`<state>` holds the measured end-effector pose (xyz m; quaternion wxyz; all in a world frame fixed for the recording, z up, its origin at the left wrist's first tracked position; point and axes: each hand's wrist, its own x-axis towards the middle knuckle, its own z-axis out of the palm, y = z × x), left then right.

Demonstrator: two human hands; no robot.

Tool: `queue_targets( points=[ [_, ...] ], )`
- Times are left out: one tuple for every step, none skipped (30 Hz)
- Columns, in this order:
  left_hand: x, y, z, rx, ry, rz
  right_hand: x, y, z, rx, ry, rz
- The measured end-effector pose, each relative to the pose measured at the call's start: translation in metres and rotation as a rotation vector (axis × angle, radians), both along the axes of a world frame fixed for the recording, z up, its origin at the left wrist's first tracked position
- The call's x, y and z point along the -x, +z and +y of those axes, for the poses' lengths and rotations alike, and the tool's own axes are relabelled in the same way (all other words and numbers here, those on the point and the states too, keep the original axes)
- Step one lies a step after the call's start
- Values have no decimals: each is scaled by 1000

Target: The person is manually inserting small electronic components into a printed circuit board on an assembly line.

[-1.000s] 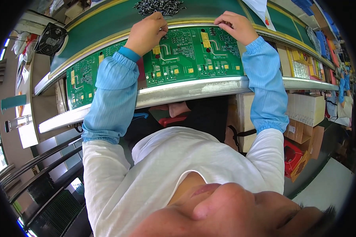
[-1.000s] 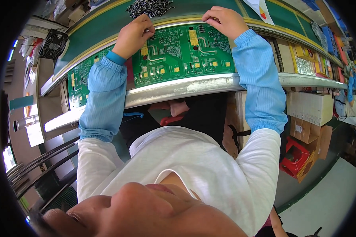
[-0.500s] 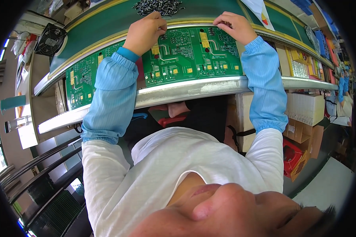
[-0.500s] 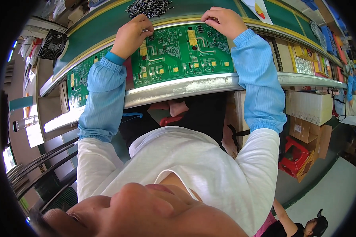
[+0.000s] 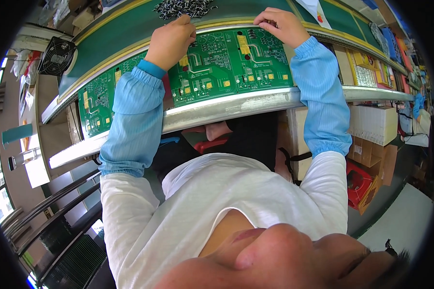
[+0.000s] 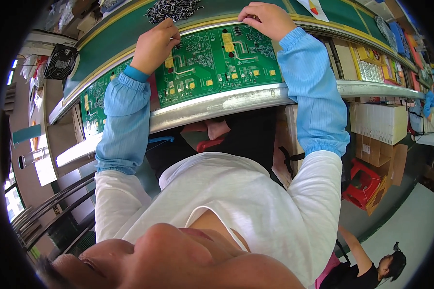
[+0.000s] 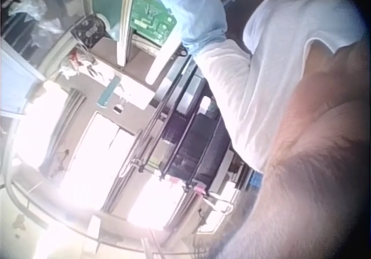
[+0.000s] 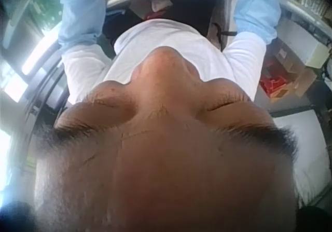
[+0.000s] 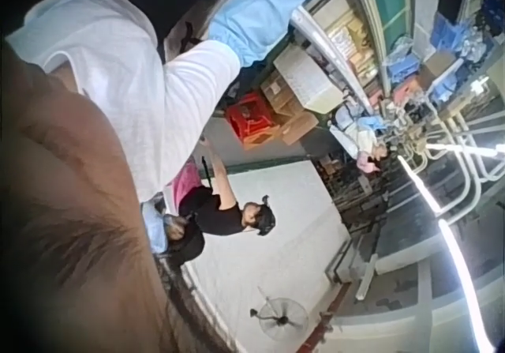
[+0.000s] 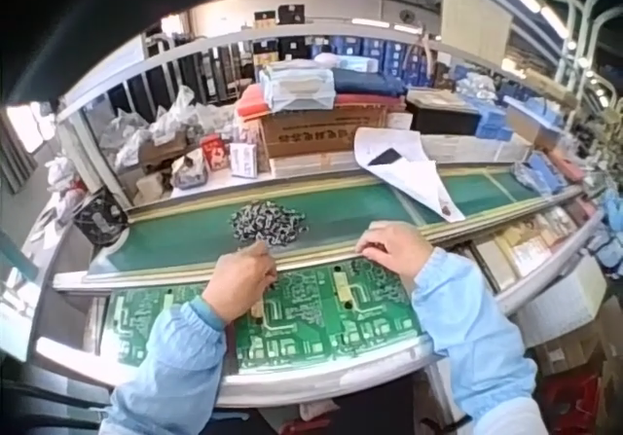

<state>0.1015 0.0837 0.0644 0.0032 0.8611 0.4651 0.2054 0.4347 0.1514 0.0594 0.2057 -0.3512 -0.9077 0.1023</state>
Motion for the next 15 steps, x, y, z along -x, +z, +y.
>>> queue_targets(
  points=[
    [0, 0, 0, -17, -6, 22, 0, 0, 0, 17, -5, 9],
    [0, -1, 0, -18, -12, 21, 1, 1, -1, 15, -12, 8],
    [0, -2, -1, -11, -4, 50, 2, 1, -1, 6, -8, -2],
    [0, -2, 0, -4, 4, 80, 3, 2, -2, -4, -5, -12],
    [-1, -2, 0, -6, -2, 80, 2, 3, -1, 2, -17, -27],
    [-1, -3, 1, -21, -14, 121, 2, 3, 0, 1, -23, -27],
    [-2, -3, 2, -37, -24, 161, 2, 2, 0, -3, -8, -10],
    [-2, -2, 3, -38, -29, 161, 2, 1, 0, -6, 9, 8],
    [-2, -2, 4, -50, -38, 204, 2, 0, 1, -6, 6, 8],
    [-2, -2, 5, -61, -48, 246, 4, -2, 1, 0, 14, 10],
    [-5, 1, 4, -61, -50, 245, 4, -3, 2, 6, 22, 12],
    [-8, 3, 3, -94, -55, 292, 3, -4, 2, 6, 20, 11],
    [-11, 5, 2, -126, -60, 339, 2, -5, 2, -18, 15, 11],
    [-13, 7, 2, -125, -62, 338, 0, -6, 2, -43, 10, 11],
    [-15, 9, 2, -151, -74, 342, -1, -7, 3, -41, 9, 10]
  ],
)
